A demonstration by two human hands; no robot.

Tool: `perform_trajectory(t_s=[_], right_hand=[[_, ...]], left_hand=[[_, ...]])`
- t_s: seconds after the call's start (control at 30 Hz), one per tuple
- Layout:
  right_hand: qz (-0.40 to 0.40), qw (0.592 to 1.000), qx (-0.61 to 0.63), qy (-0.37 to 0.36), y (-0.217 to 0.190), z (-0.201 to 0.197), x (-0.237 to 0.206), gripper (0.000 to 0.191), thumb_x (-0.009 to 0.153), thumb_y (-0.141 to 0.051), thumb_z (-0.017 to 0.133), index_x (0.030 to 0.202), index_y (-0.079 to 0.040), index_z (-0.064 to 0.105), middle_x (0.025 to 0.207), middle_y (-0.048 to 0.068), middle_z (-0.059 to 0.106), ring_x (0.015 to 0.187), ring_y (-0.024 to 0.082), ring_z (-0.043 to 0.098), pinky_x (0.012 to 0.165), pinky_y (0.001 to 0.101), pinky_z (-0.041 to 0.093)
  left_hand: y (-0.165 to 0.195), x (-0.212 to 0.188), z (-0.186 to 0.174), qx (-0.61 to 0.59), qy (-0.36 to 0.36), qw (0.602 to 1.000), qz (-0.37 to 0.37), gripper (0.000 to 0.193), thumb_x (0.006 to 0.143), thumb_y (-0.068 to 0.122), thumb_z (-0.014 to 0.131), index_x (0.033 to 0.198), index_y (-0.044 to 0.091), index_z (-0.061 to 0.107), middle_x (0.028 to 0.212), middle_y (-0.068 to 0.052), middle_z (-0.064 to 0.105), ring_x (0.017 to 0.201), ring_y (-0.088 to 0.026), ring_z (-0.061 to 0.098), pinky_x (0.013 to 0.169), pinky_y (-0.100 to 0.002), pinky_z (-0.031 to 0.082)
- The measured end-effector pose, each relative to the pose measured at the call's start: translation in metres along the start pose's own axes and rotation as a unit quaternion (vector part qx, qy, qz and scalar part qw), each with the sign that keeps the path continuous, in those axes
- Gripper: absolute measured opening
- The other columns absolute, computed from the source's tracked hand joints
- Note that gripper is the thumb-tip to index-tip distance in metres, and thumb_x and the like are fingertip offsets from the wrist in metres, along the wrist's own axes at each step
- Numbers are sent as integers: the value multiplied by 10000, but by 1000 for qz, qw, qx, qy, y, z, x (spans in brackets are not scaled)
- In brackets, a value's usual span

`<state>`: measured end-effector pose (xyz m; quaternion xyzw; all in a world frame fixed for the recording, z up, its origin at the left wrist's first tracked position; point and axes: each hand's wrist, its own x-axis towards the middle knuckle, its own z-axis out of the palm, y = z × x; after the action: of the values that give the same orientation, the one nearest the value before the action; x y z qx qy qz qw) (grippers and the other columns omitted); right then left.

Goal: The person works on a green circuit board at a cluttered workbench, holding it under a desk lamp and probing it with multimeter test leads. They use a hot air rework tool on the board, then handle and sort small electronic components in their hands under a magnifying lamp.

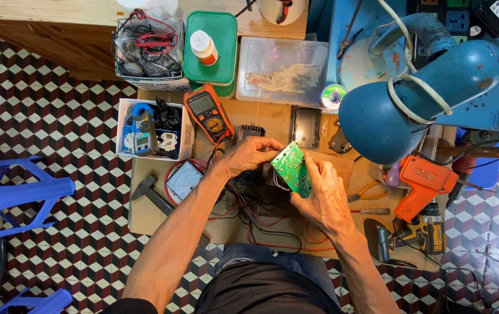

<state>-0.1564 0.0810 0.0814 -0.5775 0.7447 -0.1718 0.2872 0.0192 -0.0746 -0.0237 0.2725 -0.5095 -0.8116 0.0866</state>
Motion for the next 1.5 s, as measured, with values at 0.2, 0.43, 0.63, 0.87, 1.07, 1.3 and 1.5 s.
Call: perform_trajectory(t_s=[0.2, 0.43, 0.63, 0.87, 1.07, 1.3, 1.5], right_hand=[[6, 1000, -12, -6, 3, 3, 7, 909, 681, -234, 801, 1494, -45, 443, 1188, 196, 557, 1087, 384, 558, 938, 492, 451], [-37, 999, -39, 7, 5, 8, 12, 889, 659, -229, 843, 1437, 7, 483, 1180, 196, 572, 1091, 375, 567, 888, 484, 460], [-53, 997, -45, 20, 4, 12, 9, 903, 649, -194, 854, 1443, 18, 481, 1173, 187, 583, 1071, 357, 569, 855, 472, 453], [-53, 996, -57, 49, 5, 17, 9, 905, 651, -197, 860, 1440, 26, 477, 1190, 193, 587, 1065, 360, 563, 850, 469, 444], [-36, 997, -58, 41, 4, 17, 9, 929, 650, -209, 869, 1452, 22, 462, 1184, 191, 581, 1048, 348, 556, 851, 463, 440], [-18, 998, -46, 37, 7, 18, 8, 932, 650, -224, 874, 1457, -1, 463, 1198, 186, 580, 1064, 349, 556, 863, 465, 440], [-17, 998, -46, 39, 5, 14, 8, 949, 650, -233, 879, 1465, 0, 452, 1251, 195, 568, 1098, 354, 552, 876, 471, 440]], left_hand=[[-6, 8, -11, 0, -14, 1000, -11, 266, 1026, 223, 670, 1196, 25, 722, 900, 31, 690, 691, -21, 576, 574, -193, 432], [-9, 9, -20, -59, -33, 991, -112, 303, 1007, 253, 656, 1236, 57, 688, 836, 58, 647, 632, 4, 532, 450, -144, 289], [-13, 5, -23, -123, -49, 983, -127, 296, 1027, 269, 652, 1212, 38, 671, 886, 42, 665, 657, -13, 558, 464, -152, 319], [-7, 5, -19, -57, 10, 989, -135, 293, 983, 279, 680, 1157, 44, 685, 848, 22, 660, 633, -37, 572, 411, -174, 290], [2, 8, -21, -28, 21, 988, -148, 291, 948, 275, 719, 1123, 43, 703, 836, 30, 644, 646, -37, 559, 422, -179, 287], [4, 15, -25, -56, -24, 983, -175, 259, 946, 328, 731, 1032, 87, 691, 804, 58, 606, 642, -2, 498, 435, -163, 243], [5, 15, -23, -55, -35, 981, -183, 234, 960, 339, 706, 987, 109, 678, 790, 64, 596, 638, 3, 495, 437, -163, 233]])
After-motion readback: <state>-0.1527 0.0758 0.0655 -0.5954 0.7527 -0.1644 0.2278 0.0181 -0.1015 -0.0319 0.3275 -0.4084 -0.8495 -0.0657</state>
